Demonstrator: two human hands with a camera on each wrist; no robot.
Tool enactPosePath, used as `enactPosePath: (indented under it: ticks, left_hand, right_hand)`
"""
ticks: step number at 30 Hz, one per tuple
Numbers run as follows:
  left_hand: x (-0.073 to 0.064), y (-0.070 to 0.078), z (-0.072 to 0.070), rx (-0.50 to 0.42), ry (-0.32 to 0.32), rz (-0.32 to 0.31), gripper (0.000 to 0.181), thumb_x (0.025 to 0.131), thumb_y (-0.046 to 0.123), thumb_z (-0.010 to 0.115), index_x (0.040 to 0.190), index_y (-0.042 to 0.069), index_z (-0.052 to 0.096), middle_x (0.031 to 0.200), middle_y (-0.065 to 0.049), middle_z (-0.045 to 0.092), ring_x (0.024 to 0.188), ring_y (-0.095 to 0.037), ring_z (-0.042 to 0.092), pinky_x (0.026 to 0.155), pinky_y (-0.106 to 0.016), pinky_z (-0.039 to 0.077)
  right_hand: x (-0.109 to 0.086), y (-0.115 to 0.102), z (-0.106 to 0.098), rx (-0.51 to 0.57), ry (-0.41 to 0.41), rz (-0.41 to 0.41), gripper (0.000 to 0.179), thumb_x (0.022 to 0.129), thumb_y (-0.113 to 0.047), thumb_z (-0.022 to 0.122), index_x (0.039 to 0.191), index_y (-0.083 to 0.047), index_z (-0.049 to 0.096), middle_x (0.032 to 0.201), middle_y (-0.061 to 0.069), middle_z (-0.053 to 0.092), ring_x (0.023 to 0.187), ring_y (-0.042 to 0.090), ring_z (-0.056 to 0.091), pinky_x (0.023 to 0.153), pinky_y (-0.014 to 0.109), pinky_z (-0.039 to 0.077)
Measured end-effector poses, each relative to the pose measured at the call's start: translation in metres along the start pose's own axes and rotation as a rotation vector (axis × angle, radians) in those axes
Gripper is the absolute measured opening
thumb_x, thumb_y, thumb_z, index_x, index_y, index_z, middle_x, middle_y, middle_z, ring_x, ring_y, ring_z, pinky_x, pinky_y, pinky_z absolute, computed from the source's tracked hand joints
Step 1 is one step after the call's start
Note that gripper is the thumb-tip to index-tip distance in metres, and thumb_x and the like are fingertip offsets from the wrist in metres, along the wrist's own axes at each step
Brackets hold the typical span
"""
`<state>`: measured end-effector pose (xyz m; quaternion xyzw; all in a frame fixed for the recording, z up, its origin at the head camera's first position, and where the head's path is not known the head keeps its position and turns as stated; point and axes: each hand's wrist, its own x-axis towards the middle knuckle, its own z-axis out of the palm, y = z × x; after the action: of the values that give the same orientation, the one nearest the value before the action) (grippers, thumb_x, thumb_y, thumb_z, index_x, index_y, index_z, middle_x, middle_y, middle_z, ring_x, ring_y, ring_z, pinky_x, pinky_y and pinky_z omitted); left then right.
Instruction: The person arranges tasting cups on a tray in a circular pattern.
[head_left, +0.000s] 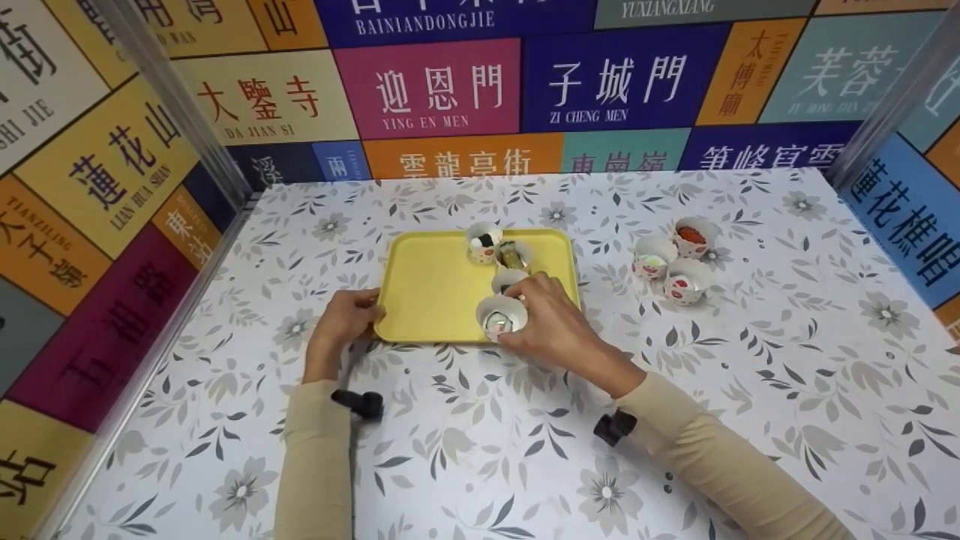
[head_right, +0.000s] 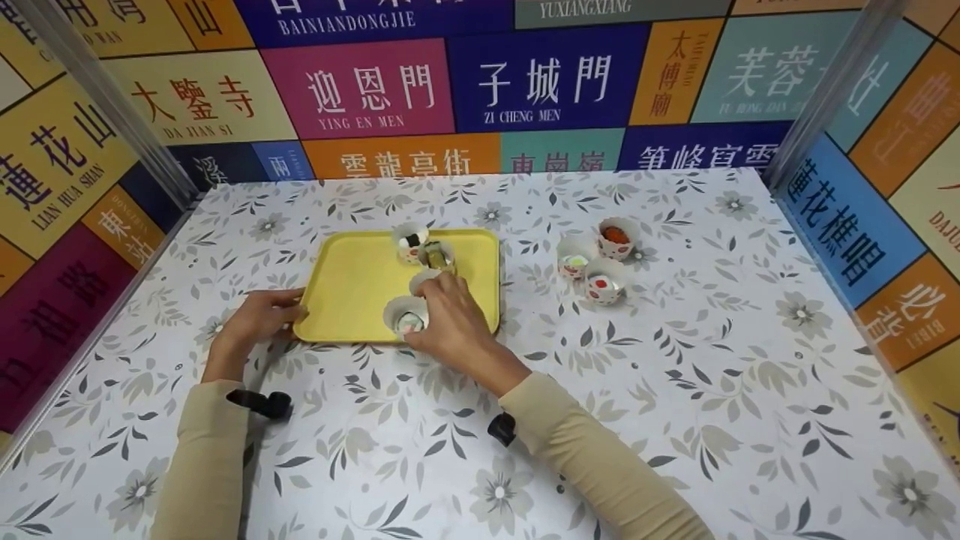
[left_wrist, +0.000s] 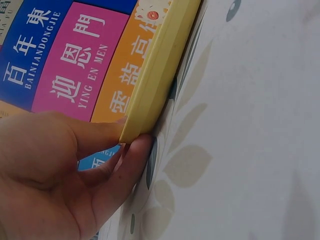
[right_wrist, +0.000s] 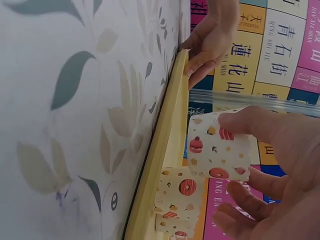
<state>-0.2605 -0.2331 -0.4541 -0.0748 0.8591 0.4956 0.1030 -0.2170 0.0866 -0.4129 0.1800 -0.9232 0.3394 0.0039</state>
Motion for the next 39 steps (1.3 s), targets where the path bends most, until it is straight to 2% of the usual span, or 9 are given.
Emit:
enactPosePath:
  ticks: [3, 7, 14, 23, 30, 39]
  left_hand:
    - [0.000, 0.000, 0.000, 0.001, -0.001, -0.004, 0.048, 0.098, 0.002, 0.053, 0.146, 0.002, 0.049, 0.131, -0.026, 0.064, 0.076, -0.011, 0.066, 0.064, -0.022, 0.055]
    - [0.000, 0.000, 0.000, -0.003, -0.003, -0.009, 0.048, 0.098, 0.002, 0.054, 0.146, 0.002, 0.049, 0.131, -0.027, 0.063, 0.079, -0.013, 0.066, 0.065, -0.023, 0.056]
    - [0.001, 0.001, 0.000, -0.002, 0.004, -0.020, 0.047, 0.099, 0.003, 0.054, 0.146, 0.003, 0.050, 0.133, -0.026, 0.063, 0.078, -0.011, 0.066, 0.065, -0.022, 0.055]
    - [0.001, 0.000, 0.001, -0.001, 0.016, -0.023, 0.047, 0.098, 0.002, 0.054, 0.145, 0.003, 0.050, 0.130, -0.026, 0.064, 0.074, -0.011, 0.065, 0.064, -0.022, 0.055]
    - [0.001, 0.002, 0.001, -0.006, 0.011, -0.030, 0.047, 0.098, 0.002, 0.055, 0.145, 0.004, 0.052, 0.128, -0.025, 0.066, 0.075, -0.011, 0.065, 0.065, -0.023, 0.055]
    - [0.000, 0.001, 0.000, -0.017, 0.000, -0.050, 0.046, 0.100, 0.004, 0.055, 0.146, 0.005, 0.051, 0.131, -0.024, 0.065, 0.079, -0.013, 0.067, 0.066, -0.024, 0.056]
  right_hand:
    - [0.005, -0.001, 0.004, -0.022, 0.014, -0.026, 0.058, 0.071, -0.024, 0.089, 0.121, -0.007, 0.065, 0.123, 0.012, 0.055, 0.117, 0.030, 0.046, 0.096, 0.043, 0.046]
    - [0.012, -0.002, 0.008, -0.034, 0.024, -0.021, 0.058, 0.071, -0.025, 0.090, 0.121, -0.008, 0.066, 0.130, 0.011, 0.055, 0.128, 0.032, 0.043, 0.107, 0.043, 0.042]
    - [0.024, 0.000, 0.020, -0.078, 0.030, -0.043, 0.060, 0.070, -0.032, 0.090, 0.119, -0.006, 0.067, 0.139, 0.016, 0.053, 0.139, 0.039, 0.036, 0.118, 0.049, 0.032]
    - [0.037, 0.000, 0.027, -0.109, 0.054, -0.036, 0.061, 0.069, -0.030, 0.091, 0.120, -0.006, 0.069, 0.144, 0.017, 0.051, 0.142, 0.038, 0.033, 0.122, 0.048, 0.026]
    - [0.041, 0.003, 0.032, -0.128, 0.032, -0.006, 0.064, 0.071, -0.031, 0.091, 0.124, -0.005, 0.068, 0.147, 0.018, 0.048, 0.143, 0.038, 0.031, 0.120, 0.049, 0.028]
    - [0.044, 0.002, 0.033, -0.149, 0.000, 0.031, 0.071, 0.070, -0.036, 0.091, 0.129, -0.006, 0.065, 0.153, 0.017, 0.043, 0.148, 0.038, 0.025, 0.123, 0.051, 0.022]
